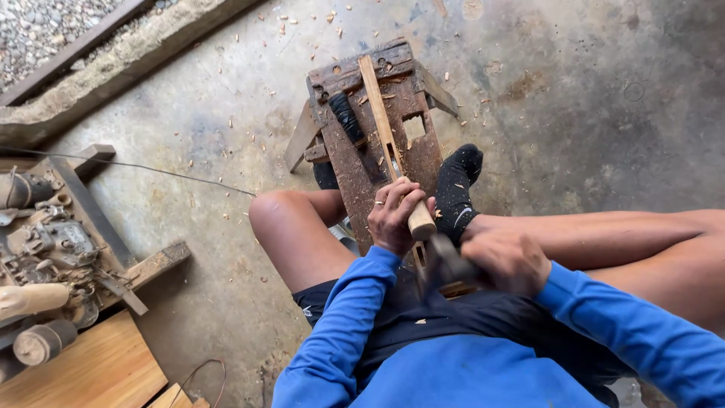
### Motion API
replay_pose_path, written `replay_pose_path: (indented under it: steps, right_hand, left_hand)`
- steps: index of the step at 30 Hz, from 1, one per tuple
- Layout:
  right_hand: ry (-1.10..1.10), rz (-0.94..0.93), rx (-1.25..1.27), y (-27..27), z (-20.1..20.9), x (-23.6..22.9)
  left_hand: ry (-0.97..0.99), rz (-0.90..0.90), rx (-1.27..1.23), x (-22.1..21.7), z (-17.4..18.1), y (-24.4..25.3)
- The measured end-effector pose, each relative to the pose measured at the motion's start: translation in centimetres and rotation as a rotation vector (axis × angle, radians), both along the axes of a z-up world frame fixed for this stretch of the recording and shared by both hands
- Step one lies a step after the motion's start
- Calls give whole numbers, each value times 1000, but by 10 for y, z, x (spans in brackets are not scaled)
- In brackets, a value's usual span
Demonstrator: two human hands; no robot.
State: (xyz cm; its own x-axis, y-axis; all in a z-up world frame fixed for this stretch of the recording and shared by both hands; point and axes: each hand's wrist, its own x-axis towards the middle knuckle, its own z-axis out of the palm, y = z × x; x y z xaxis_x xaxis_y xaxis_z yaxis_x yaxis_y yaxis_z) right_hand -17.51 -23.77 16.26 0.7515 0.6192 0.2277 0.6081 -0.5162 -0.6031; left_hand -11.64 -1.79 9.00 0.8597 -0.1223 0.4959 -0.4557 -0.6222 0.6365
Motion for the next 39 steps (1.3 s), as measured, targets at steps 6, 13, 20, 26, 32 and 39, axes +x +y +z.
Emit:
replay_pose_path:
  steps: [6,13,20,26,32,39]
  right_hand:
    - [-179,198,-21,-16,-59,19]
    - [-193,299,-1,-11,-38,7]
    - [-68,210,-278,-4,-36,16]
    - [-167,105,-221,-10,-61,12]
    - [-232,182,-170,-8,-39,7]
    - [-47,-85,-323,-3,-62,28]
  left_hand:
    - [-37,-28,11,2,0,3]
    - [-81,-54,13,3,-12,2]
    - [-86,-53,34,5,-17,2]
    - [-85,-52,40,0,-21,3]
    - [-93,-48,70,2,-20,5]
    - [-75,-83,67,24,-26,9]
